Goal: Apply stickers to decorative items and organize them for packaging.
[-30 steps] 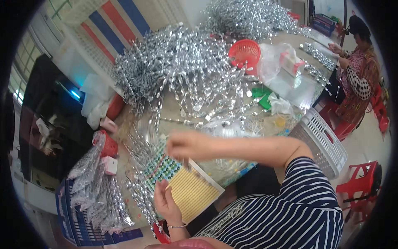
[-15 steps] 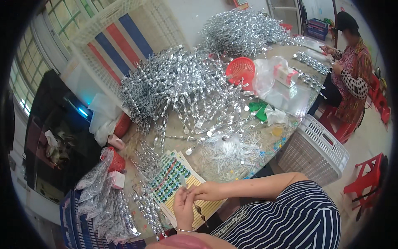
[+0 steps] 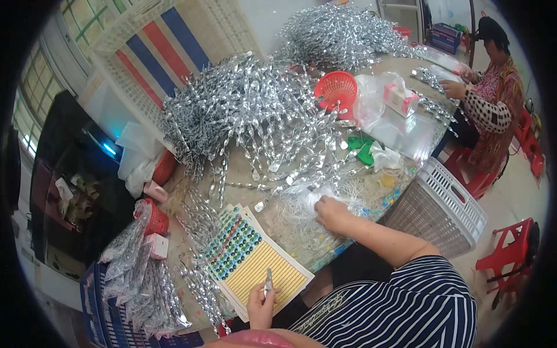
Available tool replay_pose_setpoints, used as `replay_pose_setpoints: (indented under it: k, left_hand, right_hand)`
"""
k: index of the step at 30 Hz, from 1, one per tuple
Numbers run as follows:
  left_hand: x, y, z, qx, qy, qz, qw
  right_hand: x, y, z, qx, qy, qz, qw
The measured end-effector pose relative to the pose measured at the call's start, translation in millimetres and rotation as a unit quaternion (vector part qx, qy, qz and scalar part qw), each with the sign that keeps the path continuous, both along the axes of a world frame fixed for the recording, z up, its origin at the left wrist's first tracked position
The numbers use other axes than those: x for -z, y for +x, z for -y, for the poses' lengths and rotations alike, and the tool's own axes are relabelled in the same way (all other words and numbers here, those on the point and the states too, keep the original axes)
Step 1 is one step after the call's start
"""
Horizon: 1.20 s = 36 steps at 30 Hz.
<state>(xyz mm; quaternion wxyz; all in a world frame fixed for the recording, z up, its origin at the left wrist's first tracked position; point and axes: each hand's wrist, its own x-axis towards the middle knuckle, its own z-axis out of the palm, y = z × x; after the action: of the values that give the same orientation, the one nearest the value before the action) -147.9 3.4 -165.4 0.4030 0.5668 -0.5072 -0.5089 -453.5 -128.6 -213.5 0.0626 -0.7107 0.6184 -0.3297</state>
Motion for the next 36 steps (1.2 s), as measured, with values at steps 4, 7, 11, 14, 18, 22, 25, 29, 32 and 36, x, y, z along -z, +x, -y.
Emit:
replay_pose_setpoints:
  k: [4, 7, 11, 14, 18, 22, 25, 29, 32, 36]
  left_hand:
    - [7.8, 2.7, -1.4, 0.022, 0.024, 0.026, 0.999]
    - [21.7, 6.1, -3.2, 0.020, 0.022, -0.026, 0.999]
    - [24.4, 7.0, -1.6, 0.014, 0.050, -0.057, 0.997]
    - [19.4, 3.4, 0.3, 0.014, 0.083, -0.104, 0.991]
    - [17.7, 3.3, -0.1, 0.017, 0.080, -0.092, 0.992]
    - [16.3, 6.0, -4.2, 0.016, 0.101, -0.075, 0.992]
    - [15.2, 6.0, -8.0, 0.028, 0.102, -0.067, 0.992]
    - [11.3, 3.1, -11.4, 0.029, 0.092, -0.049, 0.994]
    - [5.9, -3.3, -2.9, 0.029, 0.102, 0.014, 0.994]
    - [-14.3, -13.3, 6.3, -0.020, 0.051, 0.064, 0.996]
  right_hand:
    - [-2.5, 0.5, 10.5, -0.044, 0.105, 0.001, 0.993]
    - [-11.5, 2.6, 12.4, -0.066, 0.097, 0.012, 0.993]
    - [-27.9, 6.2, 17.3, -0.110, 0.036, 0.039, 0.993]
    - [-51.2, 13.1, 18.1, -0.135, 0.007, 0.057, 0.989]
    - [-60.7, 19.9, 19.4, -0.147, 0.001, 0.063, 0.987]
    - [-58.2, 25.0, 13.7, -0.143, 0.010, 0.045, 0.989]
    - [-66.6, 21.6, 4.6, -0.133, 0.004, 0.061, 0.989]
    - [-91.8, 20.4, -6.1, -0.177, 0.034, 0.159, 0.971]
    - [-107.2, 30.7, -13.9, -0.224, 0.090, 0.224, 0.944]
    - [-88.1, 66.7, -32.5, -0.278, 0.163, 0.219, 0.921]
